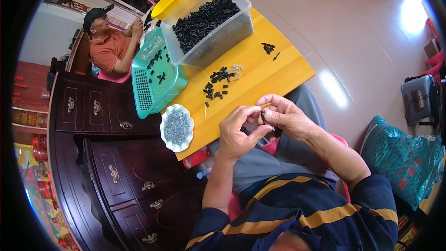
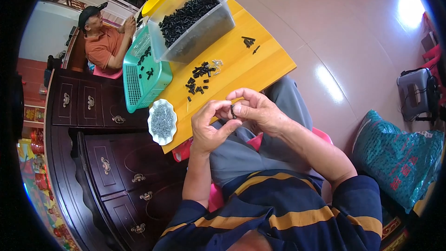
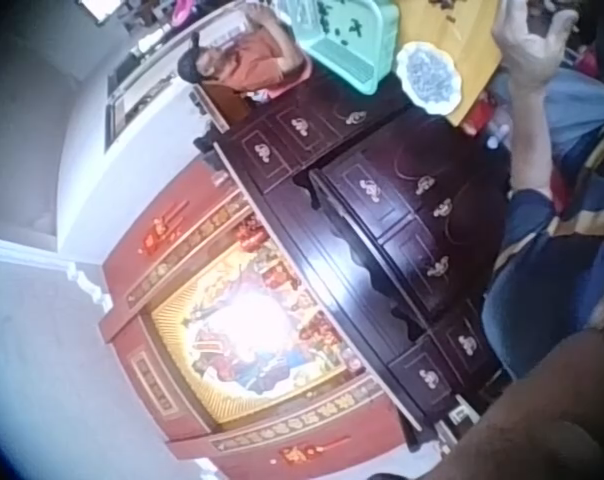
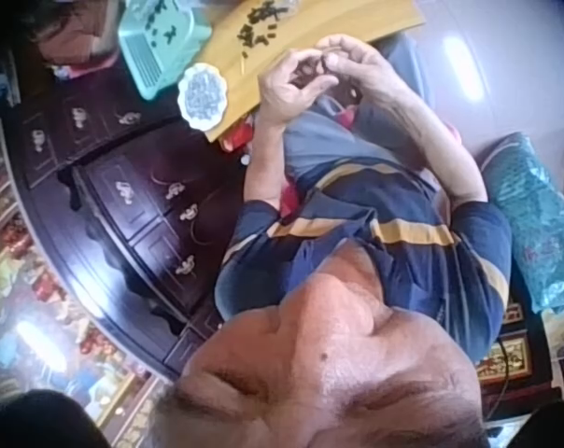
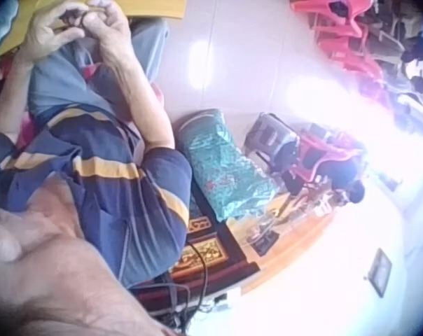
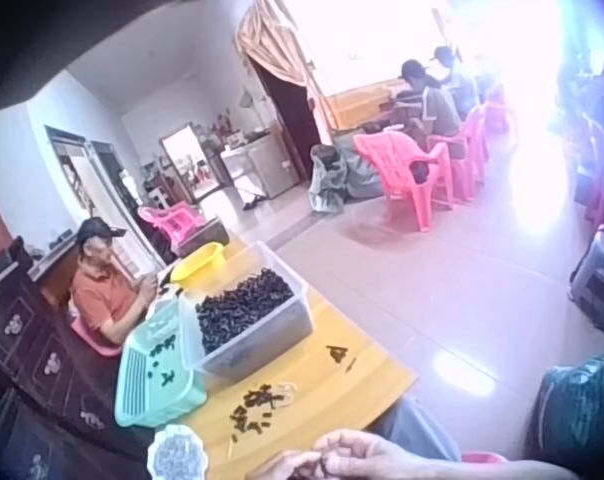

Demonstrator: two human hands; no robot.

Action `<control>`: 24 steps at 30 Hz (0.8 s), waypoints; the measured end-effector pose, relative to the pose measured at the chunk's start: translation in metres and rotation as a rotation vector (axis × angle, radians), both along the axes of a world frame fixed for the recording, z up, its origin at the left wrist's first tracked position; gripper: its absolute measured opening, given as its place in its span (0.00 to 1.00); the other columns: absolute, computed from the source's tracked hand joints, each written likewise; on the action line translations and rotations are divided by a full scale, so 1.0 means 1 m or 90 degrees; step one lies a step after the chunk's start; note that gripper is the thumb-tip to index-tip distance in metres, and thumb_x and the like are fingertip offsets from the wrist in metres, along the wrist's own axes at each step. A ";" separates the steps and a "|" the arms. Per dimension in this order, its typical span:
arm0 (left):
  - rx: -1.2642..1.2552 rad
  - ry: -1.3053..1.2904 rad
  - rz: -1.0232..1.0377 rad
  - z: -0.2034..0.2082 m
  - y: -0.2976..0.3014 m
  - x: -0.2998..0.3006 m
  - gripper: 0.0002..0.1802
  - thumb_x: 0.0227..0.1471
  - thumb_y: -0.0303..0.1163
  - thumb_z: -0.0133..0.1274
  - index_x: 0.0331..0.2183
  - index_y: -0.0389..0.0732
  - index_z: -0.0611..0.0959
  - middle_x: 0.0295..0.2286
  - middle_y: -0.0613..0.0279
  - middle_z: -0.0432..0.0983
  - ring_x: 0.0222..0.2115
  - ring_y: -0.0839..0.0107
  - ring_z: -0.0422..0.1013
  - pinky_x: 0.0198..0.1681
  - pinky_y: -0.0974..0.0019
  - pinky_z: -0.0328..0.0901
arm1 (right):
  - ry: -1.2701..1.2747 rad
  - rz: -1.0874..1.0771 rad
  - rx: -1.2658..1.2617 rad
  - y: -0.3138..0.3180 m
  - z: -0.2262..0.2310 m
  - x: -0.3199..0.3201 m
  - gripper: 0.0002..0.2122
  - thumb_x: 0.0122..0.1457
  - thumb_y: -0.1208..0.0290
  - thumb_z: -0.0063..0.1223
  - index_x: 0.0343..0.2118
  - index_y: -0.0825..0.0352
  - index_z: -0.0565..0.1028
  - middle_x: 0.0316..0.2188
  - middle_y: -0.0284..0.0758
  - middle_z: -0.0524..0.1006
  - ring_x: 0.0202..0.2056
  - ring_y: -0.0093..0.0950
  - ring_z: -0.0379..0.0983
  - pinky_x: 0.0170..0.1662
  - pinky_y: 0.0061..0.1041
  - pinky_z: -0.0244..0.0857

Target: The person assembles small components by picking up plastic pieces and metal pins from the table and fitting them together by hand.

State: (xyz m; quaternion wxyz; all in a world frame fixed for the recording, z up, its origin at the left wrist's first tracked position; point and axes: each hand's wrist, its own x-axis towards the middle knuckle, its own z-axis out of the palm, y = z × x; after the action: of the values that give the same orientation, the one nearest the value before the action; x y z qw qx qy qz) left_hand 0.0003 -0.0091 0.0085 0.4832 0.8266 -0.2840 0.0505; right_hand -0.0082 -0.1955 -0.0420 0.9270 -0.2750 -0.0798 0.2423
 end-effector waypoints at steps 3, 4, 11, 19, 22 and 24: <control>0.021 0.009 0.013 0.005 -0.002 -0.002 0.26 0.39 0.31 0.73 0.41 0.36 0.82 0.30 0.58 0.78 0.30 0.65 0.77 0.35 0.66 0.72 | 0.000 -0.007 -0.012 0.002 0.003 0.000 0.17 0.65 0.70 0.56 0.53 0.67 0.67 0.39 0.34 0.79 0.42 0.22 0.77 0.45 0.21 0.72; 0.024 0.007 0.008 0.009 -0.005 -0.003 0.27 0.39 0.31 0.73 0.42 0.37 0.82 0.31 0.58 0.78 0.30 0.64 0.77 0.35 0.65 0.71 | -0.003 -0.015 -0.024 0.003 0.002 0.000 0.17 0.65 0.70 0.57 0.54 0.67 0.67 0.38 0.33 0.79 0.41 0.21 0.77 0.44 0.20 0.71; 0.093 -0.019 -0.007 0.011 -0.005 -0.003 0.26 0.38 0.29 0.71 0.43 0.38 0.83 0.29 0.58 0.77 0.28 0.60 0.75 0.32 0.63 0.70 | -0.024 0.009 -0.048 0.001 0.002 0.000 0.17 0.65 0.67 0.58 0.53 0.65 0.69 0.35 0.31 0.78 0.36 0.18 0.75 0.39 0.18 0.69; 0.146 -0.134 0.057 0.019 -0.005 -0.002 0.18 0.39 0.29 0.70 0.36 0.40 0.83 0.25 0.61 0.75 0.25 0.61 0.74 0.28 0.61 0.67 | 0.037 -0.004 -0.101 0.003 -0.008 -0.001 0.12 0.70 0.62 0.48 0.48 0.65 0.73 0.37 0.30 0.80 0.37 0.17 0.75 0.44 0.16 0.71; 0.167 -0.160 0.077 0.019 -0.001 0.000 0.16 0.39 0.29 0.69 0.34 0.40 0.83 0.25 0.60 0.75 0.25 0.61 0.74 0.28 0.61 0.68 | 0.072 -0.014 -0.162 0.002 -0.009 0.000 0.11 0.70 0.61 0.48 0.45 0.63 0.76 0.36 0.28 0.80 0.35 0.15 0.75 0.42 0.16 0.70; 0.176 -0.169 0.088 0.018 0.002 0.001 0.16 0.40 0.29 0.69 0.34 0.40 0.83 0.25 0.60 0.75 0.25 0.60 0.74 0.28 0.61 0.68 | 0.082 -0.021 -0.173 0.000 -0.008 0.001 0.10 0.70 0.62 0.48 0.44 0.62 0.76 0.35 0.28 0.81 0.34 0.15 0.75 0.41 0.16 0.69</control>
State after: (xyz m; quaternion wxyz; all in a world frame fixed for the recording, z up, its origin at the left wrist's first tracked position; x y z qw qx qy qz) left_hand 0.0014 -0.0076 0.0266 0.3188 0.8887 -0.2922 0.1524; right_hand -0.0069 -0.1954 -0.0505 0.8882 -0.3832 0.0177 0.2528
